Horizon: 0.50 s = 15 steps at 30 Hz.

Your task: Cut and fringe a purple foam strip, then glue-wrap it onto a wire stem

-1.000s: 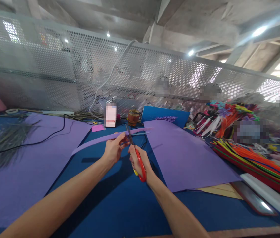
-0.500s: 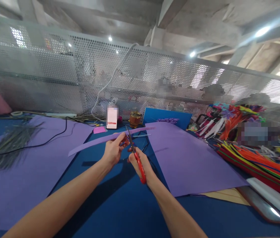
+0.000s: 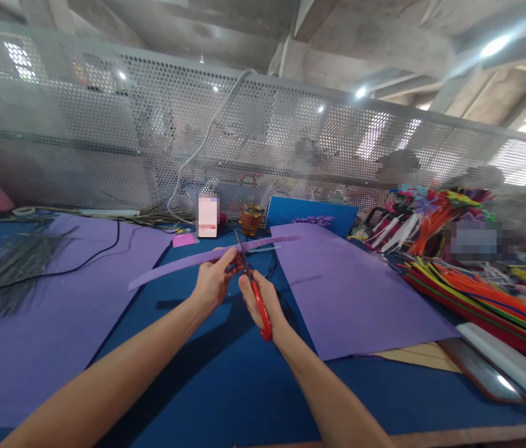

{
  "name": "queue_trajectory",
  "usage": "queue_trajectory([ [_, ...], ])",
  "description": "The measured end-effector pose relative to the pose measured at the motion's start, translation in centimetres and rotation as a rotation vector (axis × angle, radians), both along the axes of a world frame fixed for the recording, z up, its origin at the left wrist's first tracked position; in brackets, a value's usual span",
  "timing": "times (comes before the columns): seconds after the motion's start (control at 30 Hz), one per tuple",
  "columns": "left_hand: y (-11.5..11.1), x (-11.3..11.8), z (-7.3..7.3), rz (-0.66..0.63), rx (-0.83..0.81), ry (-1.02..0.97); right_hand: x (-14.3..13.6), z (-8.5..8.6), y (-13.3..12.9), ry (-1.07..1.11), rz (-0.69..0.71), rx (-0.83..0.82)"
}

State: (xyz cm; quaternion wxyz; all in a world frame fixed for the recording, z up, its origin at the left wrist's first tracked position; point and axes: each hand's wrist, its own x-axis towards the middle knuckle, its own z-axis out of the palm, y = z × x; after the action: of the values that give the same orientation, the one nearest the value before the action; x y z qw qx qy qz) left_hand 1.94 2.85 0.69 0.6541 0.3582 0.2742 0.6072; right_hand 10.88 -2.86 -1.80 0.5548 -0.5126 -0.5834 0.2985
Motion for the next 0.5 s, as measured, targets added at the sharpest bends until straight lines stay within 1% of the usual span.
queue_trajectory([
  [0.07,0.02,-0.03,0.01,-0.007,-0.002,0.004,-0.08,0.23,-0.10,-0.007,-0.029,0.033],
  [0.13,0.00,-0.05,0.06,-0.009,-0.004,0.003,-0.16,0.38,-0.19,0.013,-0.032,0.025],
  [0.27,-0.14,-0.06,0.20,-0.011,0.002,-0.004,-0.34,0.20,-0.16,0.069,-0.010,-0.012],
  [0.5,-0.41,-0.08,0.50,-0.012,-0.032,-0.011,-0.51,-0.18,0.04,0.139,0.020,-0.039],
])
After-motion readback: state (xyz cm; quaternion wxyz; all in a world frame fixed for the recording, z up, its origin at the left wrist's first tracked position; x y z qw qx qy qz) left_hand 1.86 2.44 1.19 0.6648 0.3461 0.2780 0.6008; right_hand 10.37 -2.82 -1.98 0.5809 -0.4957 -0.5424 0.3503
